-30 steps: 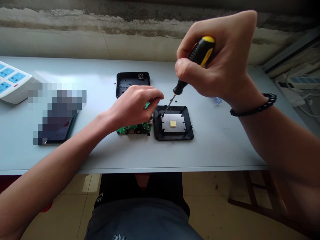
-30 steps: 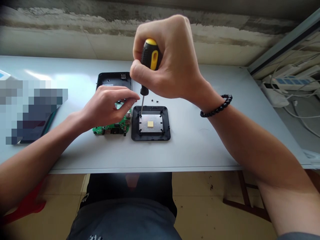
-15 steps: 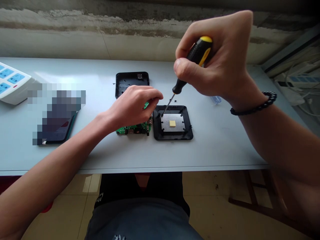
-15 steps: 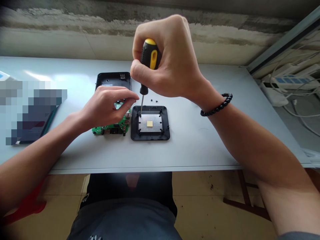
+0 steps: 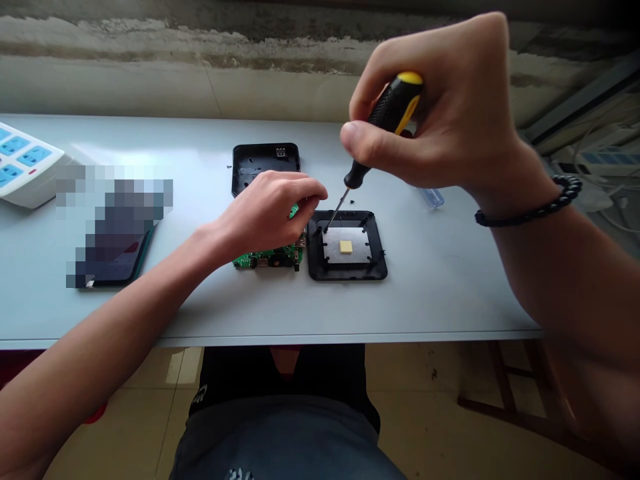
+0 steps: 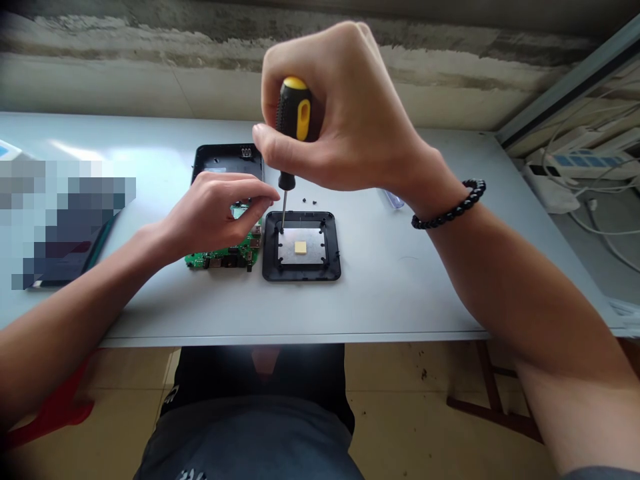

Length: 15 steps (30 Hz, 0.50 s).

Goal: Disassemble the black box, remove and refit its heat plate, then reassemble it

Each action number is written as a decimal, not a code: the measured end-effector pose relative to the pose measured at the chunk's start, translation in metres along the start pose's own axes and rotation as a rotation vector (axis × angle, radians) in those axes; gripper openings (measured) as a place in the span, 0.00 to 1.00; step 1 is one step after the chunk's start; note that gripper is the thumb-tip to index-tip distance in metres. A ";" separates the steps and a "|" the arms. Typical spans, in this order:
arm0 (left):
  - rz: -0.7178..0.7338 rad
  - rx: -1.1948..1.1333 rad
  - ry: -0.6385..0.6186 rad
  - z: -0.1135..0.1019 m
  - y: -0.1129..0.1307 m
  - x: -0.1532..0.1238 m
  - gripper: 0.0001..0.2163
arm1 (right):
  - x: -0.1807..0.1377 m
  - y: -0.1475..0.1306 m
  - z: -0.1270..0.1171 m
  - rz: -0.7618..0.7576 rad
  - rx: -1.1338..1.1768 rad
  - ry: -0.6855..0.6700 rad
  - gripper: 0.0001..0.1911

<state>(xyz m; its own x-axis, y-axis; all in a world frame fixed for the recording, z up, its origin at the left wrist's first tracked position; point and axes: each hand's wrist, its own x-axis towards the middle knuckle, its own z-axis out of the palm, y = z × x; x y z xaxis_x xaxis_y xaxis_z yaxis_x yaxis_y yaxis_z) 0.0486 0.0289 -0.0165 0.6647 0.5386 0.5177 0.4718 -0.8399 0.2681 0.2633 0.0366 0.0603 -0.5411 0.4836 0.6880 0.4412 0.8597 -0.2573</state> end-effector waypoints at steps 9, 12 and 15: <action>0.026 -0.028 -0.074 -0.003 0.001 0.001 0.13 | 0.002 -0.012 -0.009 0.022 0.016 -0.131 0.05; 0.046 -0.044 -0.105 -0.005 0.003 0.001 0.14 | 0.004 -0.013 -0.011 0.009 -0.003 -0.133 0.06; 0.041 -0.042 -0.128 -0.005 0.006 0.001 0.13 | 0.006 -0.012 -0.016 -0.013 -0.072 -0.180 0.04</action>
<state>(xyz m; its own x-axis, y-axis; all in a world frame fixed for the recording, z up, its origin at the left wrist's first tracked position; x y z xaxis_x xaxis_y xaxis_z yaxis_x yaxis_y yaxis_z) 0.0490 0.0246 -0.0100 0.7530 0.5052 0.4215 0.4195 -0.8622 0.2841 0.2662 0.0266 0.0787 -0.6632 0.4999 0.5570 0.4799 0.8551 -0.1960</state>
